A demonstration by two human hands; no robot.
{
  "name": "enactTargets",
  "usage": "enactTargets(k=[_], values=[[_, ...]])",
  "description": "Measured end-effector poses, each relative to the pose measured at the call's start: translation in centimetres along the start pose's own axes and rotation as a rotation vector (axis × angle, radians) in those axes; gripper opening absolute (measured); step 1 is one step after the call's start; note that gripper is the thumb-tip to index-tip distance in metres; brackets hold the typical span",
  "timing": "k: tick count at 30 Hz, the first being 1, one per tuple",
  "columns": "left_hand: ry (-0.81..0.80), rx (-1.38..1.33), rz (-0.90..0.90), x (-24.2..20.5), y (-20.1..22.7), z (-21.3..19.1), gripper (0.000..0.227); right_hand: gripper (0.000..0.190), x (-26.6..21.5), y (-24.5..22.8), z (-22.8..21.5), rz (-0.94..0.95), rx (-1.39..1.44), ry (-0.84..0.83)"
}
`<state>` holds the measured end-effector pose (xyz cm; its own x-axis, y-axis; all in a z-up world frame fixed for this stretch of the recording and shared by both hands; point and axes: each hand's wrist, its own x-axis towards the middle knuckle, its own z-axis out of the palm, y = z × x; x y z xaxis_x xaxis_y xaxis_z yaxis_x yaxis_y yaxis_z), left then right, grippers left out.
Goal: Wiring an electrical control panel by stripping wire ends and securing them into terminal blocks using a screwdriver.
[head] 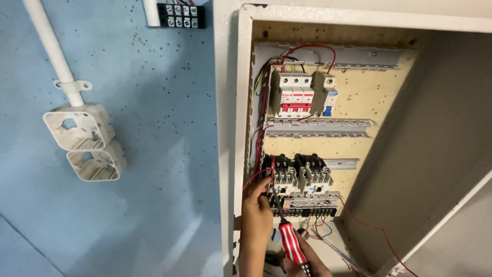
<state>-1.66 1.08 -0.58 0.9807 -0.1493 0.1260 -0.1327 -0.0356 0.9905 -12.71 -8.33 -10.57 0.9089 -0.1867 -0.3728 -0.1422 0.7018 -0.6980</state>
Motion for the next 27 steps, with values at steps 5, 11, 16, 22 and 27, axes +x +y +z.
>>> enactTargets(k=[5, 11, 16, 22, 27], values=[[-0.019, -0.052, -0.060, -0.3, 0.1, -0.1, 0.061, 0.059, -3.9, -0.5, 4.4, -0.407, -0.153, 0.225], [-0.047, -0.049, -0.023, 0.0, -0.7, 0.0, 0.062, 0.056, -4.5, -0.3, 5.1, -0.455, -0.199, 0.194], [-0.037, -0.050, -0.052, -0.2, -0.3, -0.1, 0.059, 0.053, -4.3, -0.6, 4.4, -0.408, -0.161, 0.296], [-0.045, -0.056, -0.045, -0.1, -0.5, 0.0, 0.062, 0.057, -5.2, -1.6, 5.1, -0.304, -0.130, 0.193], [-0.040, -0.039, 0.014, -0.1, -0.8, -0.1, 0.062, 0.060, -2.5, -0.9, 1.3, -0.302, -0.151, 0.073]])
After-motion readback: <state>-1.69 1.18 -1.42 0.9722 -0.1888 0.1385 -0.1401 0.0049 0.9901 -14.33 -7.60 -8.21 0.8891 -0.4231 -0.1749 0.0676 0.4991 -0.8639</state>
